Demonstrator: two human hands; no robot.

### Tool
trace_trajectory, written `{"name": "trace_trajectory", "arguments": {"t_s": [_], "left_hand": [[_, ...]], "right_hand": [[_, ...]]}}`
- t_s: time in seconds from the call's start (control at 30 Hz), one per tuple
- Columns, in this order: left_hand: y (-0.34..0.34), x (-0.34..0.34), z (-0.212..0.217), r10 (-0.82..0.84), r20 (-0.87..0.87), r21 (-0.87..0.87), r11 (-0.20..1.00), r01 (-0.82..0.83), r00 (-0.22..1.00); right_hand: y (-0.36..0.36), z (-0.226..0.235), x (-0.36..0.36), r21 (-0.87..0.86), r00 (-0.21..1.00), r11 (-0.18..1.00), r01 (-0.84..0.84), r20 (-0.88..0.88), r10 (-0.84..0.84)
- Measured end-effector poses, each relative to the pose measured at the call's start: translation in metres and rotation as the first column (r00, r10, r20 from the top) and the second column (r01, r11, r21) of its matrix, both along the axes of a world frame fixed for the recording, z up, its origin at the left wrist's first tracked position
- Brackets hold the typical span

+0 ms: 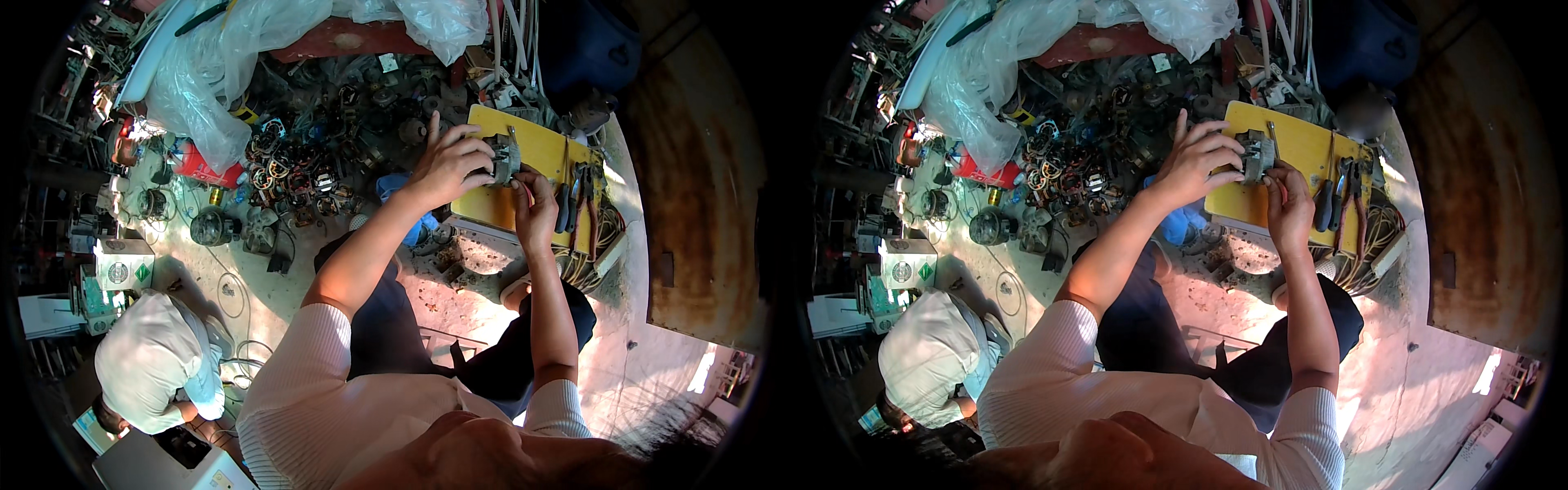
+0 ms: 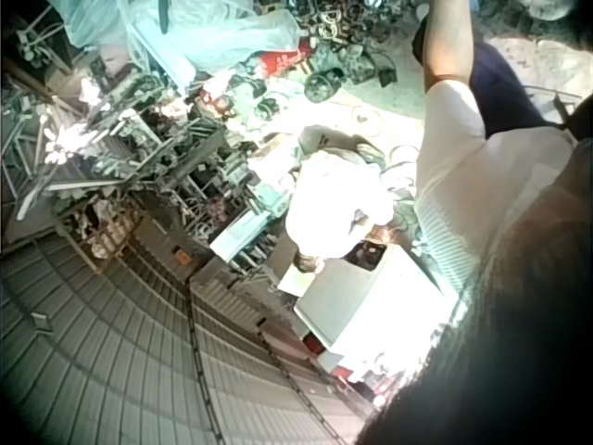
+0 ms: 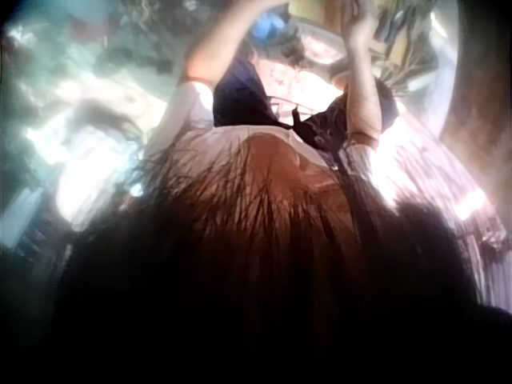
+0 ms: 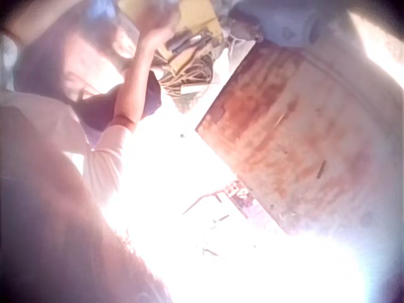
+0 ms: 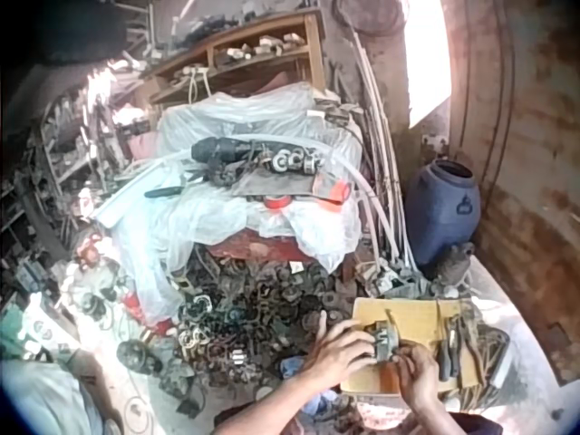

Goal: The person uses a screwdriver to loosen and remove screws from a small metal motor assembly held on a yellow board.

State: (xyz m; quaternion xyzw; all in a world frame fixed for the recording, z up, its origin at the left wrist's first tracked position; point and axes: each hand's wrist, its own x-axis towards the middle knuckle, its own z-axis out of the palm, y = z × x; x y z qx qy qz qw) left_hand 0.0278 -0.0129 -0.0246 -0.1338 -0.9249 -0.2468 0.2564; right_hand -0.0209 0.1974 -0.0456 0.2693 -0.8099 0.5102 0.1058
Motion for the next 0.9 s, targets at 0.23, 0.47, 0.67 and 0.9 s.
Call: {"name": "trace_trajectory", "arguments": {"t_s": [0.23, 0.47, 0.67, 0.9], "left_hand": [[0.0014, -0.0012, -0.0027, 0.018, -0.009, -0.015, 1.0, -0.018, 1.0], [0.0012, -0.0005, -0.001, 0.011, -0.026, -0.019, 1.0, -0.012, 1.0], [0.0021, -0.0019, -0.0037, 0.015, -0.051, -0.024, 1.0, -0.016, 0.999], [0.0023, -0.0003, 0.0001, 0.007, -0.03, -0.01, 1.0, -0.008, 1.0]], "right_hand": [[0.0007, 0.0002, -0.0005, 0.025, 1.0, 1.0, -0.001, -0.009, 0.001], [0.0012, 0.0013, -0.0006, 0.026, 1.0, 1.0, -0.007, -0.019, 0.007], [0.0001, 0.0022, 0.0011, 0.005, 1.0, 1.0, -0.004, 0.004, 0.004], [0.0006, 0.0039, 0.0011, 0.022, 1.0, 1.0, -0.008, -0.025, 0.009]]}}
